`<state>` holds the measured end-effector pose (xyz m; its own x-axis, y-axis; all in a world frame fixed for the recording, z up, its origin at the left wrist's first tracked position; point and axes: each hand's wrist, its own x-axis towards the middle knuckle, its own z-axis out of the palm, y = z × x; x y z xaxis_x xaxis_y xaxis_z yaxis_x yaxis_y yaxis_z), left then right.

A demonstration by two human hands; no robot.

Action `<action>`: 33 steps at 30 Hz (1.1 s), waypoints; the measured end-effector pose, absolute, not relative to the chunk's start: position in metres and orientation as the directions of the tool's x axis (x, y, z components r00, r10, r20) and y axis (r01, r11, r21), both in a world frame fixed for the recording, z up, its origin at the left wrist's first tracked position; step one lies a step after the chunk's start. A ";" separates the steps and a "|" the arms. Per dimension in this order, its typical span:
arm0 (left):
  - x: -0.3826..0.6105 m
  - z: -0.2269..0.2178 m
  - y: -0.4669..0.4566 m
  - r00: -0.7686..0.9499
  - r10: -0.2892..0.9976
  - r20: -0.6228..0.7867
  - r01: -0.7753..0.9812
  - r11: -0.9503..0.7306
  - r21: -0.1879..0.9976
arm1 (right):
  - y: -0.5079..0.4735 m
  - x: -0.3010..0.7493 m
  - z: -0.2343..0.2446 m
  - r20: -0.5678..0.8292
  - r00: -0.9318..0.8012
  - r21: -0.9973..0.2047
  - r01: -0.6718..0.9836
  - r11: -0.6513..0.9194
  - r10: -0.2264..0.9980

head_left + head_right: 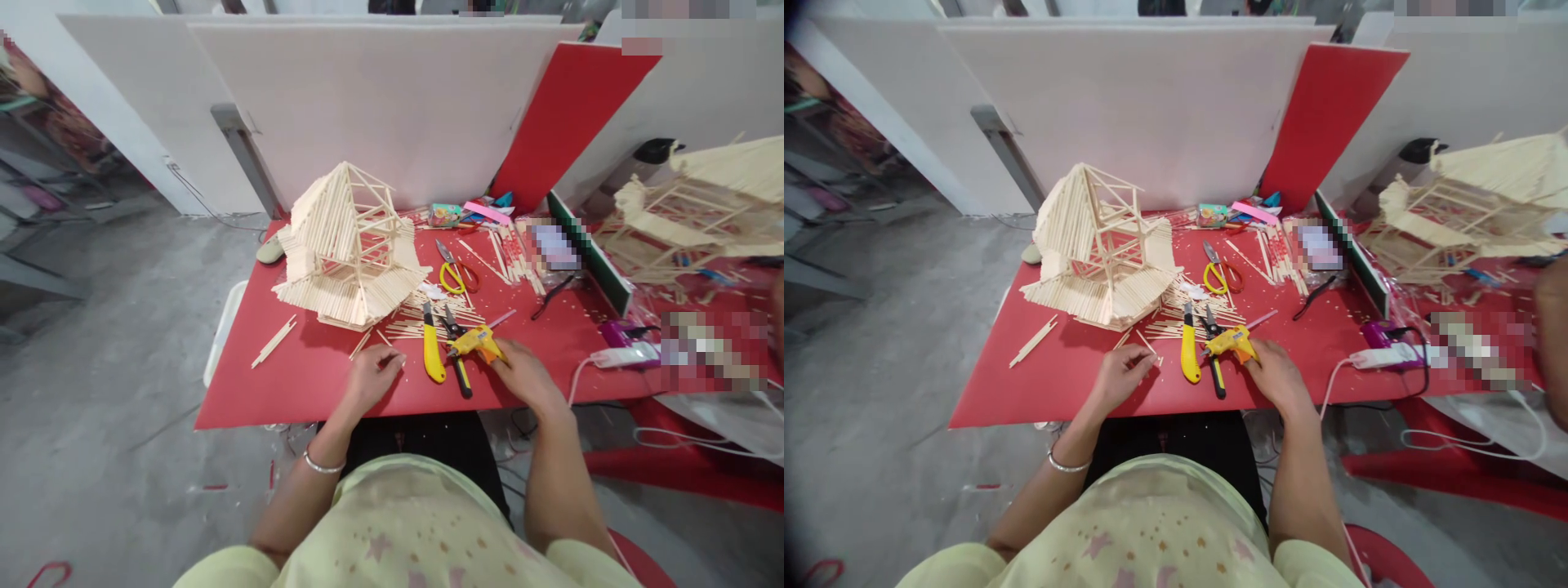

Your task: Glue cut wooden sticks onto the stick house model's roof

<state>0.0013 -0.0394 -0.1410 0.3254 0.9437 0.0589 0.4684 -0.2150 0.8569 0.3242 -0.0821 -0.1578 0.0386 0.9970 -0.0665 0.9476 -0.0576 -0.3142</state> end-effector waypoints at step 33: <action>-0.068 -0.152 -0.025 0.037 0.999 -0.032 0.876 -0.017 0.482 | -0.045 0.106 -0.127 -0.033 -0.388 -0.347 0.869 0.353 0.921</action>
<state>-0.0676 -0.0254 -0.1516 0.0365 0.9988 -0.0316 0.8760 -0.0168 0.4820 0.1063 -0.0453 -0.1272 -0.3881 0.9210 -0.0334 0.8687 0.3535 -0.3470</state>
